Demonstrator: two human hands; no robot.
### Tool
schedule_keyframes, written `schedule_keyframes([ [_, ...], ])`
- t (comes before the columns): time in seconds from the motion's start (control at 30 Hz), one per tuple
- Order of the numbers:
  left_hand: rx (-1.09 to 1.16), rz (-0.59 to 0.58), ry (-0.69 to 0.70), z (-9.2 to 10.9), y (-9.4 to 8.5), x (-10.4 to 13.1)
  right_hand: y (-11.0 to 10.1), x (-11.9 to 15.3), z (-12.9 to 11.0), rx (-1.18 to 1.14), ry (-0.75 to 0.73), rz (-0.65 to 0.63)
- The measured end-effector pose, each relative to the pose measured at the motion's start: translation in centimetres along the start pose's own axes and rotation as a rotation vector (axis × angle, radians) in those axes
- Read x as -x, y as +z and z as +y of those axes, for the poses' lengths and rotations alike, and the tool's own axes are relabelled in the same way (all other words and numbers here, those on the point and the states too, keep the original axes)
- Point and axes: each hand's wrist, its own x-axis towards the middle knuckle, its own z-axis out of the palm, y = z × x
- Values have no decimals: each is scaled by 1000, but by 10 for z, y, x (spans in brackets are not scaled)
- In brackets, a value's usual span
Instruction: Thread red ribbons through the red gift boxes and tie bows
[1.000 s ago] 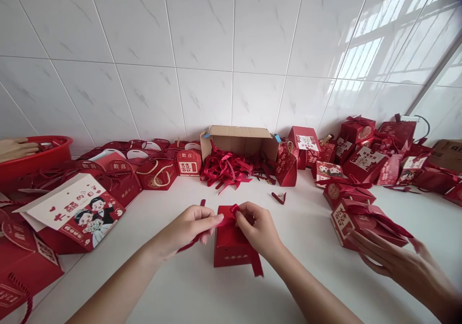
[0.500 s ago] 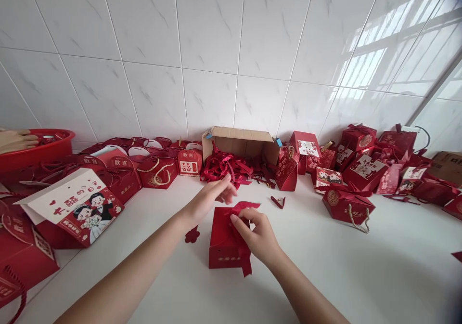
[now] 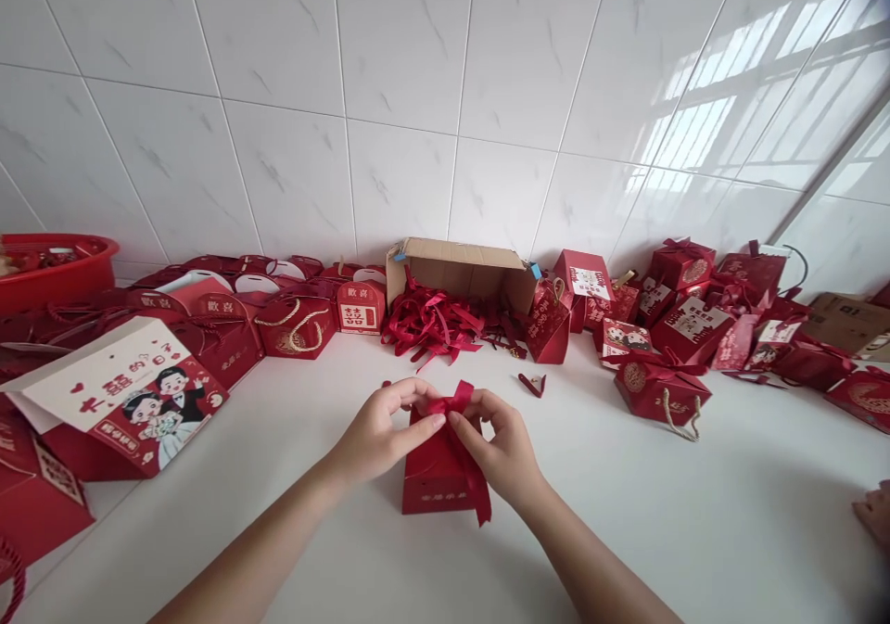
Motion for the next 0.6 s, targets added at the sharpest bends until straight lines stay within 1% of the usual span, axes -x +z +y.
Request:
schedule_keyframes([
  [0.07, -26, -13, -8, -3, 2, 0, 1, 1, 1, -80, 7, -10],
  [0.13, -43, -20, -25, -6, 3, 0, 1, 2, 2, -145, 30, 10],
  [0.23, -24, -18, -24, -10, 4, -1, 1, 3, 3, -159, 26, 60],
  [0.3, -6, -15, -11, -12, 4, -1, 2, 2, 3, -102, -12, 76],
  [0.47, 0, -1, 16, -14, 6, -1, 2, 3, 4, 34, -104, 52],
  [0.6, -8, 30, 20, -18, 8, 0, -1, 5, 3, 228, -181, 55],
])
